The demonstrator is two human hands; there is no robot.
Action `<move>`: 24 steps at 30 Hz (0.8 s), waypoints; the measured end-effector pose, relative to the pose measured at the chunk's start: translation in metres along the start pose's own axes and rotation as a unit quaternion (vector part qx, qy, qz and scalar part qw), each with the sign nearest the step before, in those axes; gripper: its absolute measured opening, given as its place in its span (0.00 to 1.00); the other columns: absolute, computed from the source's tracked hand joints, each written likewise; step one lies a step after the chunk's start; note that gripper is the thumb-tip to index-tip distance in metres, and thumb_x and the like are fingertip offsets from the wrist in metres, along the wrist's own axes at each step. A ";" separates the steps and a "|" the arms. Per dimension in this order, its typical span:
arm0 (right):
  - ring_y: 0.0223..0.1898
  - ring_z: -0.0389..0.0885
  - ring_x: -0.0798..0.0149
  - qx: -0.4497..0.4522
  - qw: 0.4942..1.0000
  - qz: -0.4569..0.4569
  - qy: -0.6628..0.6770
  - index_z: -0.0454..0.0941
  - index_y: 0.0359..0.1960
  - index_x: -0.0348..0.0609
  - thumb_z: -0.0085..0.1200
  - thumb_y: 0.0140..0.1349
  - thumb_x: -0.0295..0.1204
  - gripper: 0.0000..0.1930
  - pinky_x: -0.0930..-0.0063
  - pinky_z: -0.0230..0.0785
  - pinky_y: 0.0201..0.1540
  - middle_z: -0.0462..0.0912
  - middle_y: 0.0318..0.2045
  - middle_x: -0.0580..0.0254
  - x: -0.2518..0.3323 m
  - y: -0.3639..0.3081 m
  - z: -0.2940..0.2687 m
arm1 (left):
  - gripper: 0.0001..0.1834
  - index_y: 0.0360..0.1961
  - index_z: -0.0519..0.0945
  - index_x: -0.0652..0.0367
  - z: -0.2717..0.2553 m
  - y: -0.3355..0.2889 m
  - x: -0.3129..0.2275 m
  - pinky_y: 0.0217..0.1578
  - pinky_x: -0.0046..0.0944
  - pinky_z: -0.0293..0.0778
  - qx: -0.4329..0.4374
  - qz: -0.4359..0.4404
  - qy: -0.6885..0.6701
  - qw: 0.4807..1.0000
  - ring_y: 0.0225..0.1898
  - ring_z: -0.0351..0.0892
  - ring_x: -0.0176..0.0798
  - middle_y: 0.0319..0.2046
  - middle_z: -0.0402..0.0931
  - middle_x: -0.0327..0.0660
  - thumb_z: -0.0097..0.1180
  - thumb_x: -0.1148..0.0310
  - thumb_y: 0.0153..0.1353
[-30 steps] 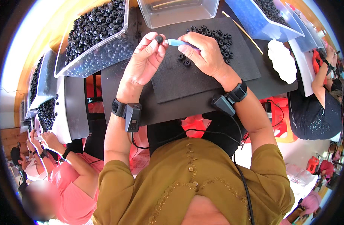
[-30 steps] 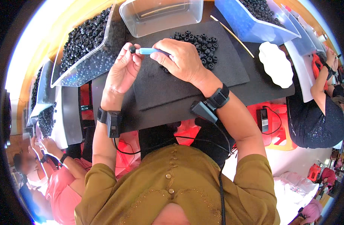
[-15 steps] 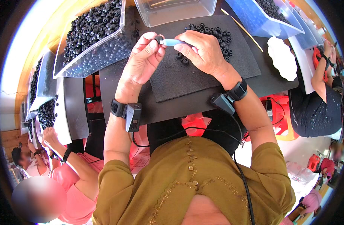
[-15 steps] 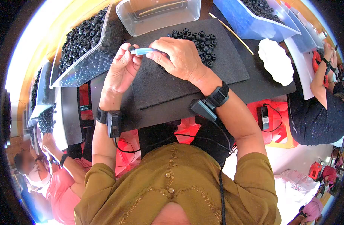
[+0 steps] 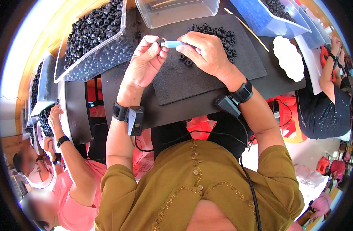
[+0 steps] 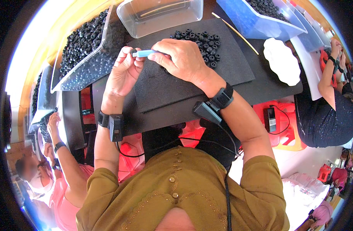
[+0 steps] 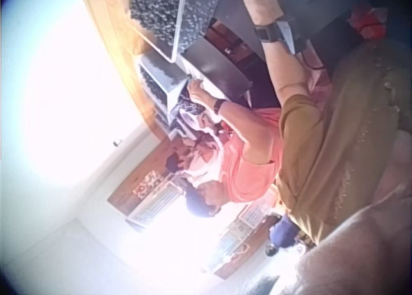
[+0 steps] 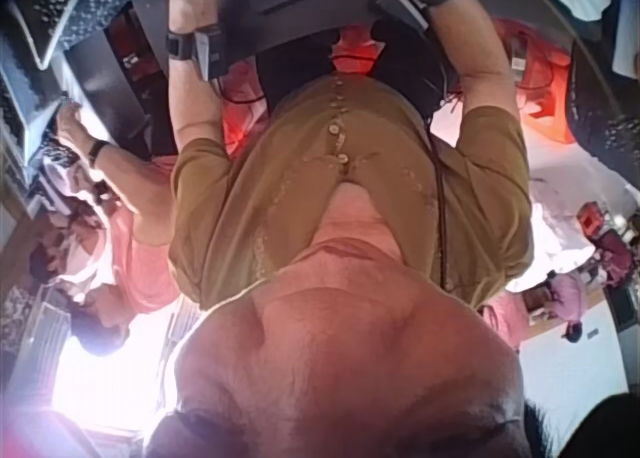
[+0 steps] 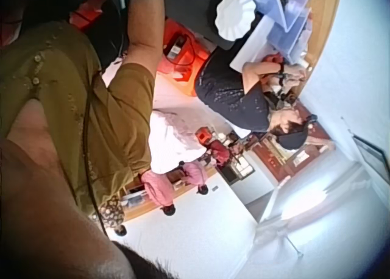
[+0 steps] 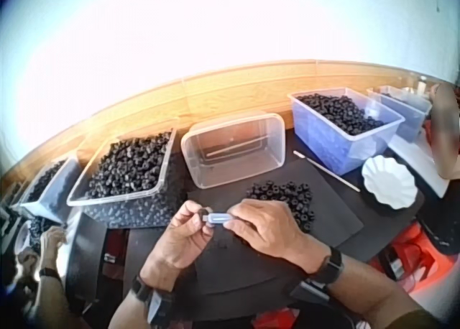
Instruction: Manually assembling small black plastic components by inserting a small blue tool or part.
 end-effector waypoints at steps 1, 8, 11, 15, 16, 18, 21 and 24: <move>0.20 0.72 0.62 -0.001 1.000 0.001 -0.001 0.80 0.37 0.41 0.58 0.63 0.36 0.10 0.72 0.64 0.24 0.76 0.23 0.61 0.000 0.000 0.000 | 0.07 0.45 0.77 0.59 0.001 0.001 0.000 0.47 0.32 0.76 0.005 -0.004 -0.007 1.000 0.43 0.78 0.37 0.42 0.78 0.42 0.54 0.75 0.66; 0.26 0.80 0.52 -0.016 1.000 0.023 -0.008 0.80 0.33 0.47 0.57 0.62 0.41 0.11 0.63 0.71 0.26 0.79 0.25 0.60 0.000 0.001 0.002 | 0.06 0.44 0.78 0.59 -0.002 0.003 -0.002 0.47 0.32 0.75 0.033 -0.011 -0.011 0.999 0.44 0.78 0.37 0.41 0.78 0.42 0.55 0.75 0.66; 0.25 0.79 0.51 -0.038 0.999 0.010 -0.010 0.79 0.32 0.46 0.57 0.62 0.41 0.12 0.63 0.70 0.26 0.79 0.24 0.59 0.000 0.002 0.002 | 0.06 0.43 0.77 0.58 -0.001 0.002 -0.003 0.46 0.31 0.74 0.025 -0.001 0.007 1.000 0.42 0.76 0.36 0.40 0.77 0.42 0.56 0.74 0.65; 0.25 0.79 0.50 -0.078 0.982 0.168 -0.018 0.80 0.31 0.42 0.55 0.65 0.41 0.14 0.64 0.69 0.26 0.79 0.22 0.55 -0.051 -0.001 -0.017 | 0.05 0.41 0.76 0.57 0.036 -0.006 0.013 0.42 0.30 0.71 0.132 -0.074 0.025 0.988 0.39 0.72 0.35 0.38 0.74 0.41 0.58 0.72 0.64; 0.22 0.80 0.57 -0.105 0.986 0.132 -0.012 0.81 0.33 0.39 0.55 0.66 0.40 0.15 0.68 0.68 0.26 0.78 0.19 0.56 -0.048 0.004 -0.025 | 0.05 0.41 0.76 0.57 0.030 -0.003 0.010 0.42 0.30 0.72 0.115 -0.050 0.027 0.992 0.40 0.73 0.35 0.39 0.75 0.41 0.57 0.72 0.65; 0.22 0.78 0.64 -0.094 0.982 0.157 0.046 0.81 0.35 0.39 0.55 0.66 0.40 0.15 0.71 0.67 0.26 0.77 0.19 0.58 -0.045 0.002 -0.021 | 0.05 0.41 0.77 0.57 0.023 -0.001 0.005 0.42 0.30 0.73 0.095 -0.023 0.029 0.995 0.40 0.73 0.35 0.40 0.75 0.42 0.57 0.72 0.65; 0.24 0.72 0.78 -0.064 0.952 0.188 0.233 0.82 0.39 0.38 0.57 0.66 0.40 0.16 0.78 0.64 0.27 0.77 0.21 0.69 -0.038 -0.001 0.000 | 0.05 0.42 0.77 0.59 0.013 -0.001 0.002 0.43 0.30 0.74 0.040 -0.023 -0.001 0.999 0.41 0.75 0.34 0.42 0.77 0.42 0.56 0.73 0.66; 0.26 0.72 0.80 -0.002 0.936 0.188 0.296 0.81 0.39 0.40 0.59 0.65 0.40 0.14 0.83 0.62 0.27 0.77 0.24 0.73 -0.035 -0.004 0.015 | 0.05 0.42 0.77 0.60 0.009 0.002 0.005 0.45 0.30 0.76 0.016 -0.013 0.054 0.998 0.42 0.77 0.33 0.42 0.78 0.41 0.56 0.74 0.66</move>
Point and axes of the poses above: each hand's wrist, its own y-axis towards the middle knuckle, its own z-axis out of the palm, x = y × z, the point moved 6 cm from there along y, towards the middle knuckle
